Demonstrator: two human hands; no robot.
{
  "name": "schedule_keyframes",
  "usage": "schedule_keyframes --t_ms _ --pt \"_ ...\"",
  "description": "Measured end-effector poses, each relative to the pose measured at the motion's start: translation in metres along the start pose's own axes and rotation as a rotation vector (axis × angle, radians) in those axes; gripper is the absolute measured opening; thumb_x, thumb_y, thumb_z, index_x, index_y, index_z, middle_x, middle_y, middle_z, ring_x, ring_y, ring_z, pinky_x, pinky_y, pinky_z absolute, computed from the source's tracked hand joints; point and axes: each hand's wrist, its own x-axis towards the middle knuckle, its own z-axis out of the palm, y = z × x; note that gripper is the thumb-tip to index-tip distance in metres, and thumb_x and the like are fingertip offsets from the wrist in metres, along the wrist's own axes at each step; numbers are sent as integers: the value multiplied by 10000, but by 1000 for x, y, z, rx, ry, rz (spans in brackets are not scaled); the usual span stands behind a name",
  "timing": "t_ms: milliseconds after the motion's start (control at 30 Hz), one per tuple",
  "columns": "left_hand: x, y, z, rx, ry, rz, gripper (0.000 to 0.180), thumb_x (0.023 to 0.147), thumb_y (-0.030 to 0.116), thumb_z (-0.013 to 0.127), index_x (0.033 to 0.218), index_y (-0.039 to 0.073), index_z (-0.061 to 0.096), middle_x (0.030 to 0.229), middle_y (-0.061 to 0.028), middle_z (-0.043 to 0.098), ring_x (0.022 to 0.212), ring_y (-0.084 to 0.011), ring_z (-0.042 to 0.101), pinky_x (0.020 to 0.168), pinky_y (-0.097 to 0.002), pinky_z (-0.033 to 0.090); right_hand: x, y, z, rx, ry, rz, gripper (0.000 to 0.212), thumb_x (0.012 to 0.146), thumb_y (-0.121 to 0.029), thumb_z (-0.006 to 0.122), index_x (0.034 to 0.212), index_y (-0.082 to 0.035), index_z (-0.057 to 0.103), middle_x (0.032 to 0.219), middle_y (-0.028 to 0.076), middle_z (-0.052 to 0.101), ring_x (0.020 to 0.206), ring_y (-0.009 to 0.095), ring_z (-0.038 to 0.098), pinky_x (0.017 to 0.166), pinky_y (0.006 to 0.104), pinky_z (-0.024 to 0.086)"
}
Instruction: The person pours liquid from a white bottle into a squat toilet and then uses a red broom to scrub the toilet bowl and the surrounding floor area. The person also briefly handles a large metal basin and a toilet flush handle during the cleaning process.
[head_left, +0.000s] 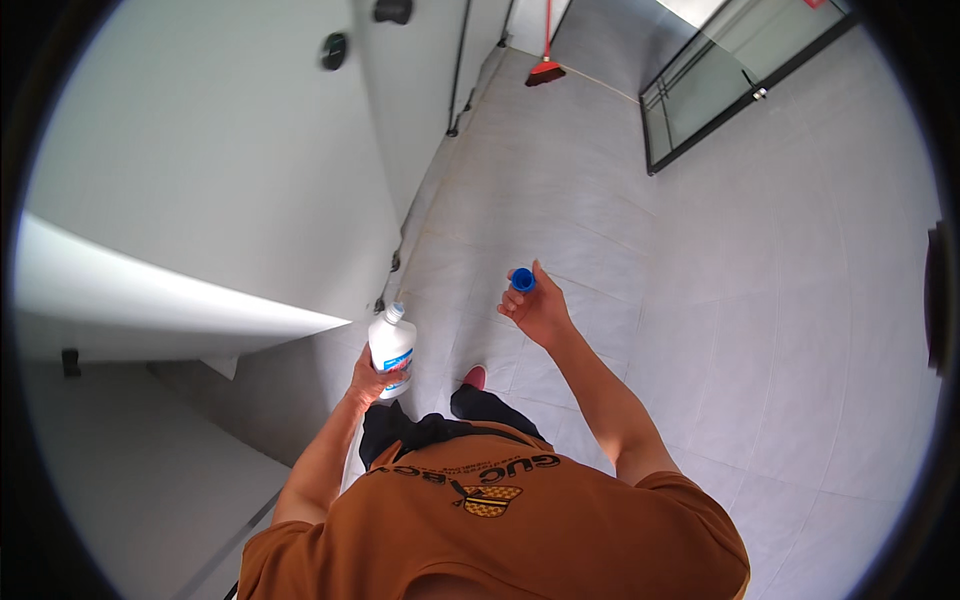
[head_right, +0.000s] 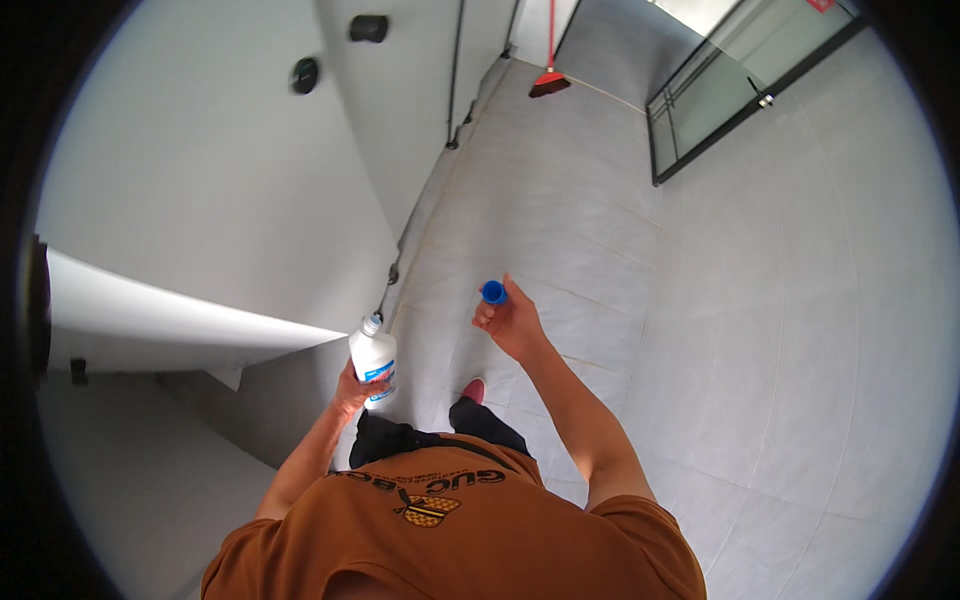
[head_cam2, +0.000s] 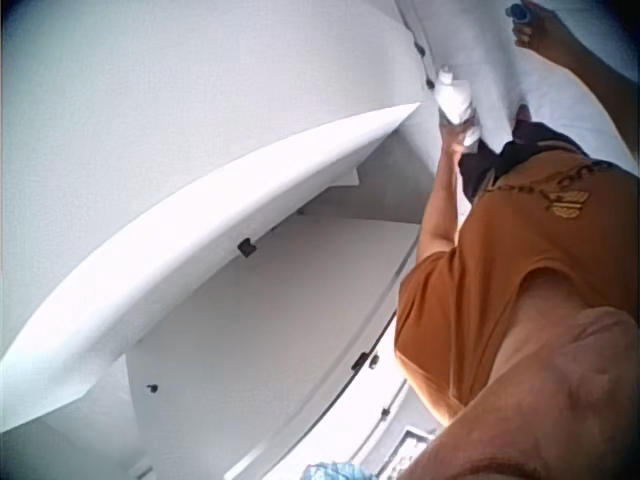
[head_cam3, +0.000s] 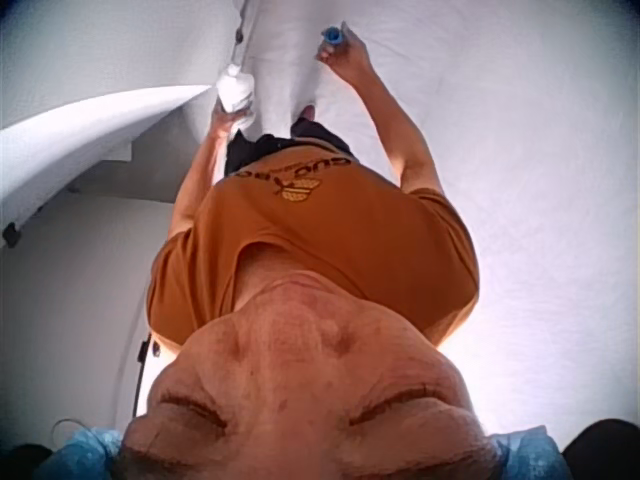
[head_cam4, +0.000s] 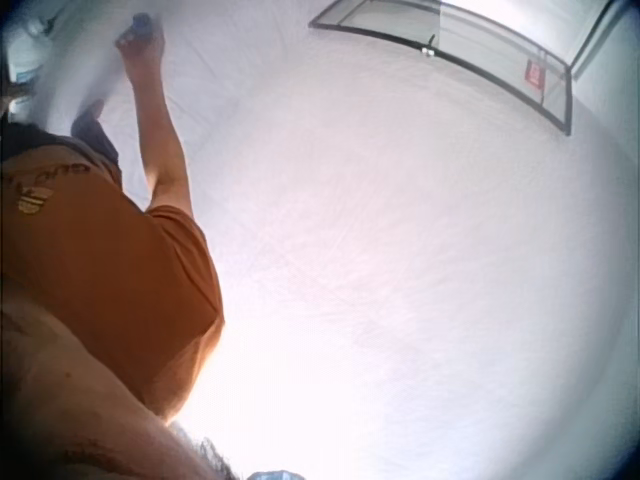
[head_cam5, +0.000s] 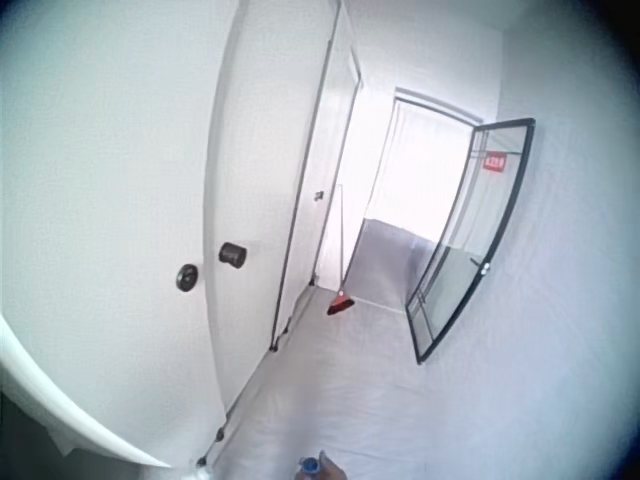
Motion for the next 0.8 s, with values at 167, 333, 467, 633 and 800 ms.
schedule_keyframes --t_ms 167,333,467,633,800 --pt "19 68 118 -6 28 53 858 595 7 868 1340 70 446 1203 -42 592 1100 -181 570 971 -349 470 -43 -123 -9 -112 -50 -13 394 991 -425 471 993 -45 575 657 48 526 640 194 515 738 363 447" --pt "101 89 111 -57 -40 129 837 592 35 878 1322 81 472 1180 -33 601 1089 -166 573 942 -324 484 1 -127 -9 -149 1 -87 358 991 -403 469 1010 -65 583 701 55 552 655 201 518 745 372 436" --pt "153 118 126 -79 -31 104 804 584 28 871 1298 100 508 1158 -26 615 1068 -174 585 966 -362 469 35 -183 8 -46 -61 -83 360 990 -407 466 1033 -67 573 717 61 556 665 201 525 753 380 433" --pt "210 166 146 -32 -30 48 806 575 34 869 1295 92 513 1153 -30 618 1054 -181 592 960 -368 473 92 -259 26 -45 -225 -120 354 986 -407 470 1057 -72 560 735 65 562 670 202 529 760 382 433" --pt "276 174 143 -12 -73 28 857 566 25 874 1325 89 481 1189 -38 609 1096 -187 583 977 -365 466 160 -297 22 -203 -252 -156 354 979 -362 506 1151 -55 544 868 85 603 715 197 549 767 369 461"
